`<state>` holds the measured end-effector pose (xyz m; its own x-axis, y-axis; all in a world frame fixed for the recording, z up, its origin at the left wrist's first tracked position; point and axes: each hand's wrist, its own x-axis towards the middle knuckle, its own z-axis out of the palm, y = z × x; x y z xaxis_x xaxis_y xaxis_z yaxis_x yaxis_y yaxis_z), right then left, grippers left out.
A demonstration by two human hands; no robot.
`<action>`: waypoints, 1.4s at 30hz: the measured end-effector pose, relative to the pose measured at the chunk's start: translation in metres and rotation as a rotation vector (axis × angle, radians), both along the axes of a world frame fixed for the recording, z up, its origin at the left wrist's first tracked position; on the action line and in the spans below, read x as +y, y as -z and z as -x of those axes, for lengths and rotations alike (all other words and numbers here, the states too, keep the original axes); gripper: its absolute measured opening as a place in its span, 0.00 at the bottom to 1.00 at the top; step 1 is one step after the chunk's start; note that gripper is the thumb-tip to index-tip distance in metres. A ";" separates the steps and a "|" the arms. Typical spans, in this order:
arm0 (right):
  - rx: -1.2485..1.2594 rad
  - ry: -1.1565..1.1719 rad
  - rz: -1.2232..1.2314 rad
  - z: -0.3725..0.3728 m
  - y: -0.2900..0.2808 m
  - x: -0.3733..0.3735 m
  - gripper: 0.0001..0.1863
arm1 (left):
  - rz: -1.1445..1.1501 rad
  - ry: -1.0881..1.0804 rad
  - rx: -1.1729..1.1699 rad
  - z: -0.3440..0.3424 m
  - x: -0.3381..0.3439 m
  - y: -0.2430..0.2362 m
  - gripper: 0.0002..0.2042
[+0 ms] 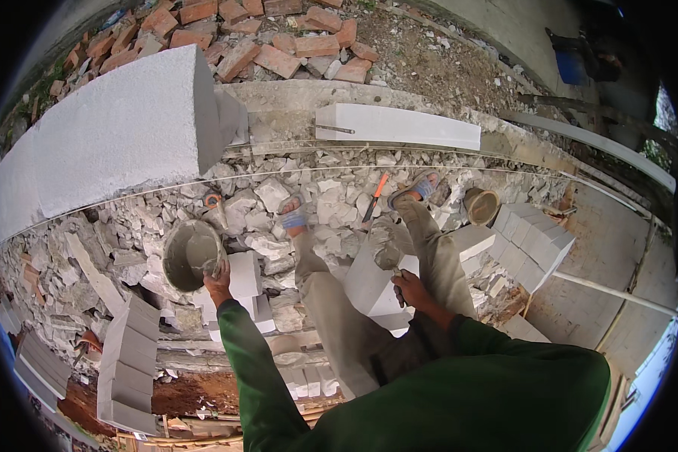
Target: The person prepares a mortar bed on a low wall, then places and levels white rectangular tiles using a hammer and trowel. The person repeatedly scoops mortar, spreads it, and sets tiles in sequence along the wall.
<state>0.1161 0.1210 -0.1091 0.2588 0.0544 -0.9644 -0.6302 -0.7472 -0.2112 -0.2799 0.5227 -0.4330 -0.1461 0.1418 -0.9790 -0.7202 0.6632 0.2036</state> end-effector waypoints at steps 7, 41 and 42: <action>-0.046 0.099 0.017 0.013 -0.016 0.005 0.11 | -0.557 1.726 0.903 0.035 0.010 -0.046 0.34; -0.487 0.958 0.018 -0.141 -0.194 -0.288 0.09 | -0.343 1.330 0.123 -0.364 -0.275 -0.409 0.11; -0.492 0.976 0.002 -0.155 -0.180 -0.310 0.09 | -0.553 1.738 0.300 -0.374 -0.295 -0.408 0.10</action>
